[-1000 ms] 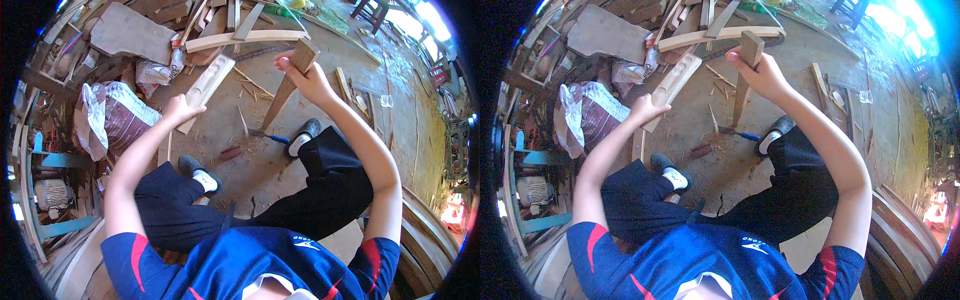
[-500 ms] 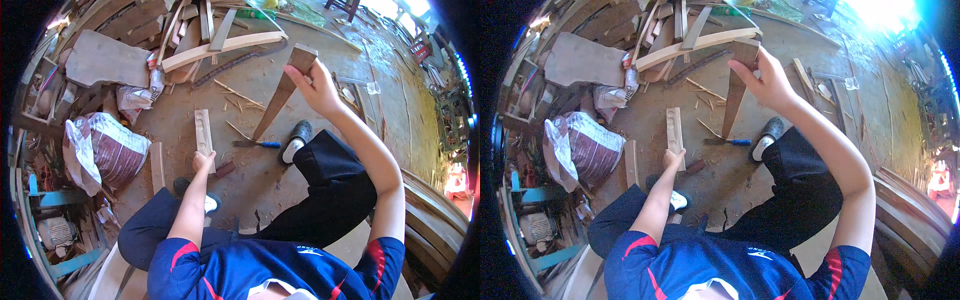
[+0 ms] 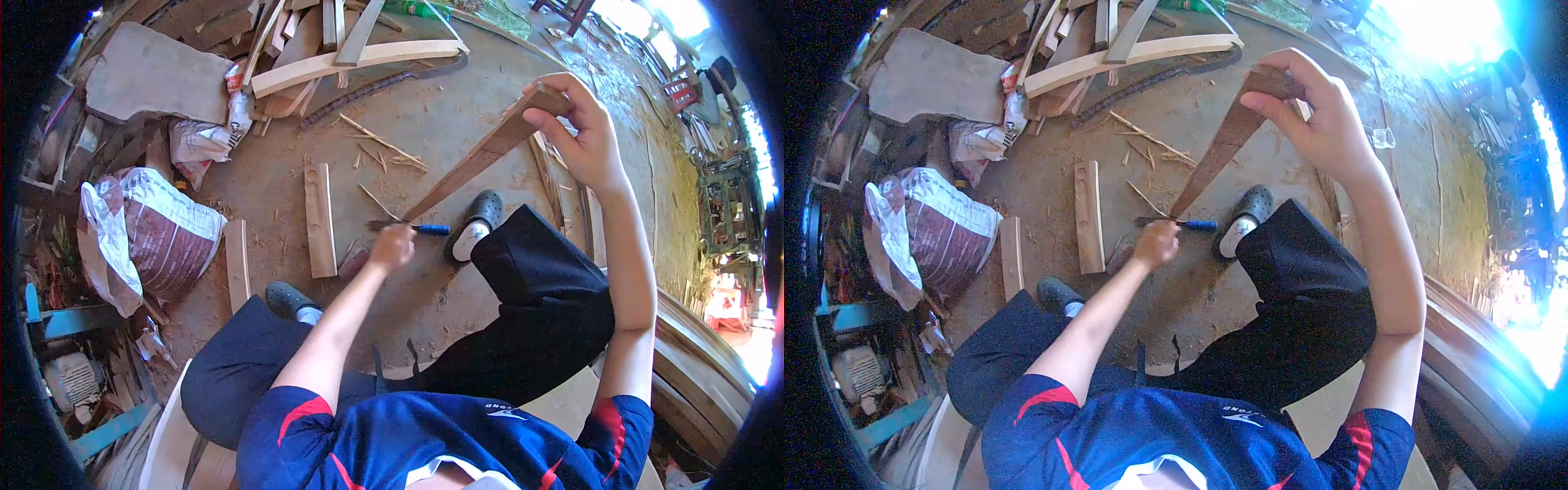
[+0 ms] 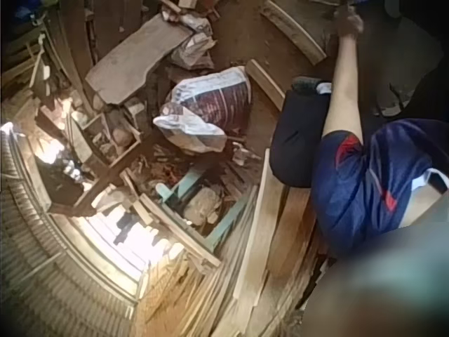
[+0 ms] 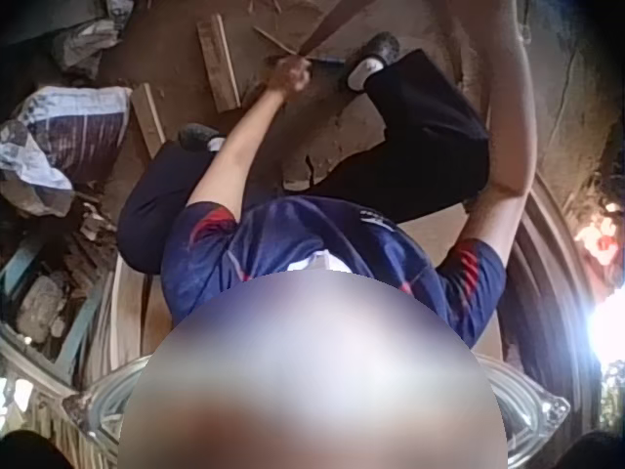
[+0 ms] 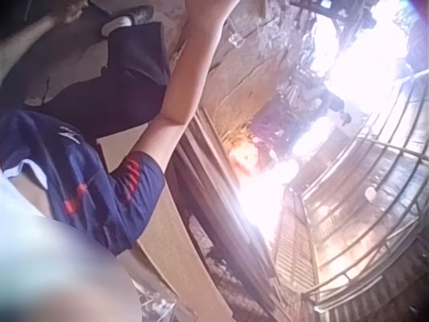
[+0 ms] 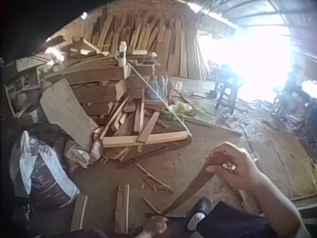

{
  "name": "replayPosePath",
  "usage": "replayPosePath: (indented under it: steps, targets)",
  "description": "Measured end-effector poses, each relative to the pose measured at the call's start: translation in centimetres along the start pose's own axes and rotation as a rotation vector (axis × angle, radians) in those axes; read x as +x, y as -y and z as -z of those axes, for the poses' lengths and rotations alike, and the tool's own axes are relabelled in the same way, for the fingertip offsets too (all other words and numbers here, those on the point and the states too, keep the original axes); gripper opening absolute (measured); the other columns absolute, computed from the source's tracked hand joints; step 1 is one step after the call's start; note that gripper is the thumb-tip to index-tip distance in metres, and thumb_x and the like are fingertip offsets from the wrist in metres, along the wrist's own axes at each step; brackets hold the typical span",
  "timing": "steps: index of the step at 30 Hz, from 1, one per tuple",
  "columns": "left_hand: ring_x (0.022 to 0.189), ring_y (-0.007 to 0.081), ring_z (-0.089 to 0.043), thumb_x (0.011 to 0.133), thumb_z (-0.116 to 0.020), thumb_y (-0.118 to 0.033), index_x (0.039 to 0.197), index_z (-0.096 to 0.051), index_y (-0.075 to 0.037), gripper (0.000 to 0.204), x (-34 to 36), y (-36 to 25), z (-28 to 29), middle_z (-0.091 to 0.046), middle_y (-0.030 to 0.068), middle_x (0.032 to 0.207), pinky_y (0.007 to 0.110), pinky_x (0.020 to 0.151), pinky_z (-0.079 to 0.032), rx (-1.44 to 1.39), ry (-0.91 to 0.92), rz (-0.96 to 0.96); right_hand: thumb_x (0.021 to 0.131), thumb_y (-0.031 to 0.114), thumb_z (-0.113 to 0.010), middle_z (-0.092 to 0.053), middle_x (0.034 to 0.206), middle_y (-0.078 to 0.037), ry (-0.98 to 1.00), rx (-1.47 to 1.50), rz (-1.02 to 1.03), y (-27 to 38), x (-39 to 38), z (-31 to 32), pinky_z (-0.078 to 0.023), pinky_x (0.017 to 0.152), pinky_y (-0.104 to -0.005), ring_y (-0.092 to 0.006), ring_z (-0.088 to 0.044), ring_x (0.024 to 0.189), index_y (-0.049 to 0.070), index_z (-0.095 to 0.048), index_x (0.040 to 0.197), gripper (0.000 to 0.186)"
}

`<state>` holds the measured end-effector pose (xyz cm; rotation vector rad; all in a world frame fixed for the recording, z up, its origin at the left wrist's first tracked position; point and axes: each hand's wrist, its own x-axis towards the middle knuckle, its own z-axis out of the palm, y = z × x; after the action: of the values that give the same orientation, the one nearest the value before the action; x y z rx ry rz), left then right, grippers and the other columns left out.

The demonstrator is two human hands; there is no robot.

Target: Using a chisel and a wooden block to carve a joint into a piece of wood while sitting on the floor.

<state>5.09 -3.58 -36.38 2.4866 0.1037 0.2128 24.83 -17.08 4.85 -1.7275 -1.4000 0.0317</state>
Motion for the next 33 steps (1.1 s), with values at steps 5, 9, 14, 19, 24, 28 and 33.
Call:
replayPosePath:
  steps: [5, 9, 14, 19, 24, 28, 33]
  targets:
    - [0.116, 0.0279, -0.048, 0.074, -0.059, -0.016, 0.123, -0.050, -0.005, 0.051, 1.8, -4.4, -5.3, -0.051, 0.0132, 0.127, 0.041, 0.099, -0.037, 0.152, 0.010, -0.089, 0.085, 0.012, -0.065, -0.065, 0.086, -0.013, 0.087, -0.070, -0.016, 1.0, -0.1, 0.1, -0.048, 0.074, -0.0299, -0.0178, -0.063, 0.081, 0.001, -0.051, 0.105, 0.027]
    - [0.117, 0.0272, -0.048, 0.075, -0.059, -0.015, 0.125, -0.049, -0.005, 0.052, 2.3, -3.2, -6.2, -0.049, 0.0129, 0.130, 0.040, 0.099, -0.036, 0.262, -0.058, 0.011, 0.087, 0.012, -0.062, -0.063, 0.084, -0.016, 0.102, -0.102, -0.020, 2.6, -0.3, -0.9, -0.049, 0.072, -0.0322, -0.0262, -0.065, 0.081, 0.001, -0.046, 0.102, 0.024]
    - [0.114, 0.0261, -0.048, 0.071, -0.070, -0.017, 0.126, -0.050, -0.012, 0.058, 3.5, -3.1, -5.9, -0.051, 0.0088, 0.121, 0.040, 0.096, -0.038, 0.215, 0.041, 0.041, 0.086, 0.012, -0.061, -0.062, 0.080, -0.016, 0.072, -0.149, 0.084, 2.2, -0.3, -1.3, -0.048, 0.065, -0.0352, -0.0347, -0.062, 0.074, 0.002, -0.044, 0.100, 0.024]
    - [0.099, 0.0257, -0.051, 0.071, -0.068, -0.014, 0.103, -0.059, -0.012, 0.033, 4.8, -3.0, -5.4, -0.052, 0.0064, 0.099, 0.041, 0.085, -0.042, 0.216, 0.079, 0.142, 0.087, 0.010, -0.059, -0.062, 0.078, -0.018, 0.119, -0.062, 0.097, 2.0, 0.1, -1.9, -0.047, 0.060, -0.0374, -0.0379, -0.061, 0.072, 0.002, -0.041, 0.100, 0.024]
    - [0.096, 0.0269, -0.053, 0.075, -0.052, -0.006, 0.097, -0.057, -0.009, 0.022, 2.4, 0.0, -5.7, -0.054, 0.0103, 0.094, 0.040, 0.083, -0.043, 0.402, 0.063, -0.073, 0.087, 0.013, -0.058, -0.060, 0.076, -0.021, 0.149, -0.024, 0.112, 2.2, 1.3, -2.9, -0.044, 0.056, -0.0407, -0.0414, -0.057, 0.067, 0.001, -0.039, 0.096, 0.024]
    - [0.091, 0.0270, -0.055, 0.085, -0.044, -0.012, 0.101, -0.052, -0.012, 0.018, 0.9, -1.3, -5.7, -0.055, 0.0088, 0.091, 0.040, 0.081, -0.042, 0.256, 0.073, -0.088, 0.088, 0.015, -0.058, -0.059, 0.075, -0.021, 0.103, -0.077, 0.084, 1.6, 1.2, -3.1, -0.043, 0.056, -0.0420, -0.0419, -0.056, 0.068, 0.002, -0.039, 0.097, 0.025]
    - [0.083, 0.0290, -0.057, 0.088, -0.046, -0.018, 0.104, -0.049, -0.013, 0.017, -0.2, -1.3, -4.7, -0.056, 0.0096, 0.090, 0.041, 0.073, -0.047, 0.112, -0.009, -0.112, 0.089, 0.022, -0.058, -0.059, 0.077, -0.022, 0.042, -0.161, 0.001, 2.1, 2.0, -2.9, -0.043, 0.058, -0.0440, -0.0427, -0.057, 0.071, 0.004, -0.042, 0.106, 0.030]
